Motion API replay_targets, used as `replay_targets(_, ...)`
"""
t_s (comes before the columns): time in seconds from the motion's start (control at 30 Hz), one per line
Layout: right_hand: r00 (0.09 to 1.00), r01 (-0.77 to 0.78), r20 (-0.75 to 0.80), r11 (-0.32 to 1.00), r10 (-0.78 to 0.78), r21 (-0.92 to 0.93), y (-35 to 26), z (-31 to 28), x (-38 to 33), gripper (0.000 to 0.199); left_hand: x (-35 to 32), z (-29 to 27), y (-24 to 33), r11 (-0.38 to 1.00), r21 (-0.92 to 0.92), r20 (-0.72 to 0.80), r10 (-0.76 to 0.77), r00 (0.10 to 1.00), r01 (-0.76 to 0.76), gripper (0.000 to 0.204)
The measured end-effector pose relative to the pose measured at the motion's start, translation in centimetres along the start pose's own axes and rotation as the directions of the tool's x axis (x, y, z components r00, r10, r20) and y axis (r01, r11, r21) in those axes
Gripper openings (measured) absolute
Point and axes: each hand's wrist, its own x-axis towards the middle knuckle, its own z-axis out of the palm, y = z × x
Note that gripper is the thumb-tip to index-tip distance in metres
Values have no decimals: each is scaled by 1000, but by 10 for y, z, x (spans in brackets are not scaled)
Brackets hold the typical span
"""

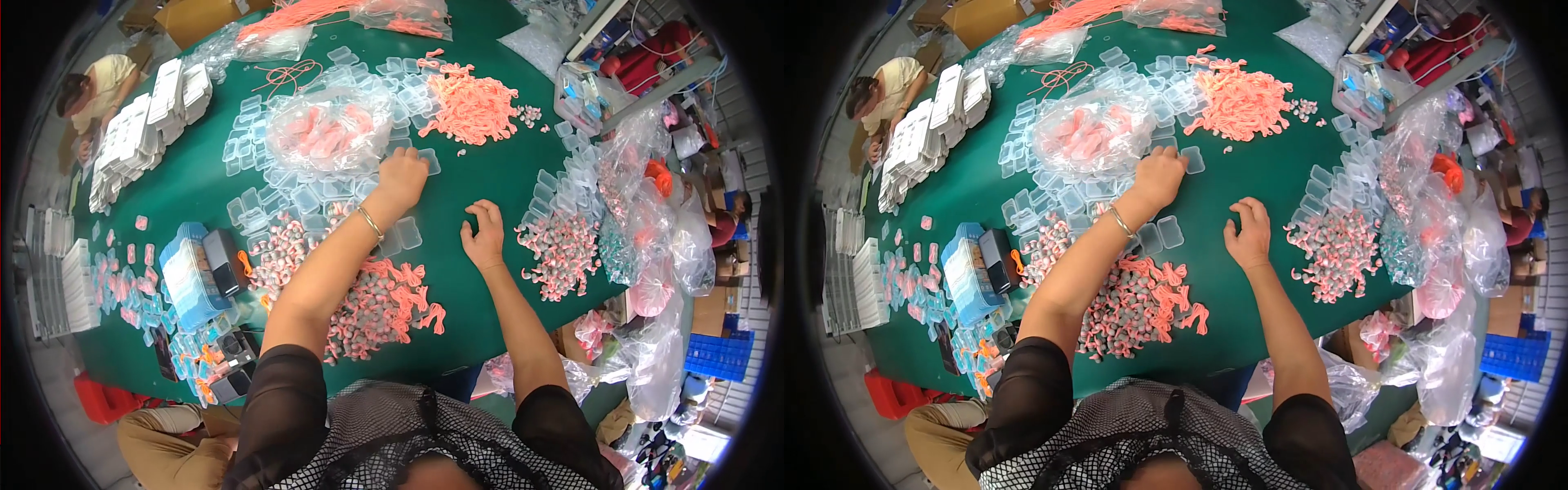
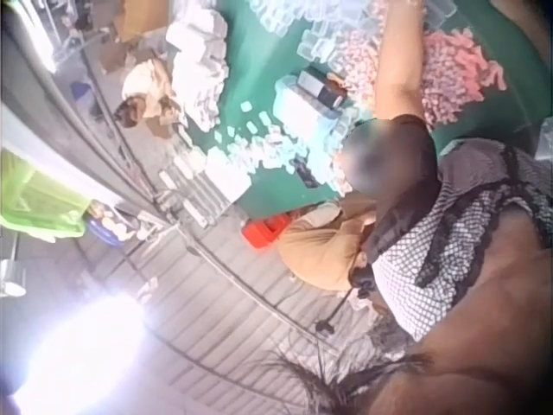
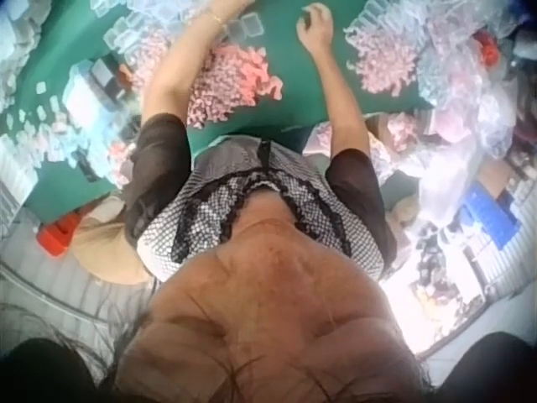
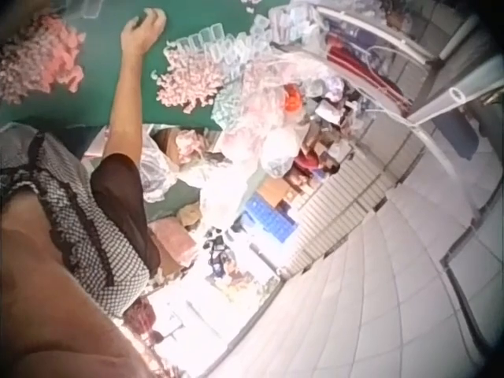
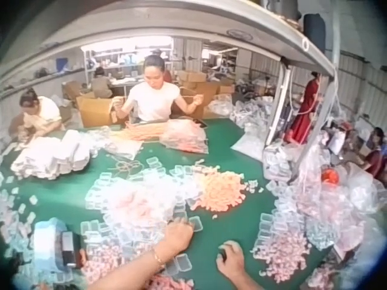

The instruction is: The recorder is packing small pink and white figurines into individual small plastic boxes at a workspace.

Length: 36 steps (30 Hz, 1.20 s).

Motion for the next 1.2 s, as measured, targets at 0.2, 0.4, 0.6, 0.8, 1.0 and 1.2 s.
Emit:
replay_targets(0.2,1000,-11,-21,1000,12,27,2,-3,1,25,3,18,8,992,110,137,47,989,-62,11)
replay_targets(0.4,1000,-23,-21,999,24,27,0,-5,5,25,-6,36,53,994,-75,-50,72,996,-76,21)
replay_targets(0.6,996,-68,-51,993,73,94,1,-3,3,27,10,35,89,967,-225,1,-118,993,115,22)
replay_targets(0.8,988,-135,-60,982,144,134,1,-7,4,31,36,32,76,831,-514,-94,-301,949,213,29)
replay_targets(1.0,988,-143,-45,979,151,146,-1,-3,3,33,77,69,38,845,-504,-57,-241,969,181,17)
replay_targets(1.2,995,-71,-61,994,76,78,-5,-10,9,27,59,69,22,847,-488,-5,-242,970,209,12)
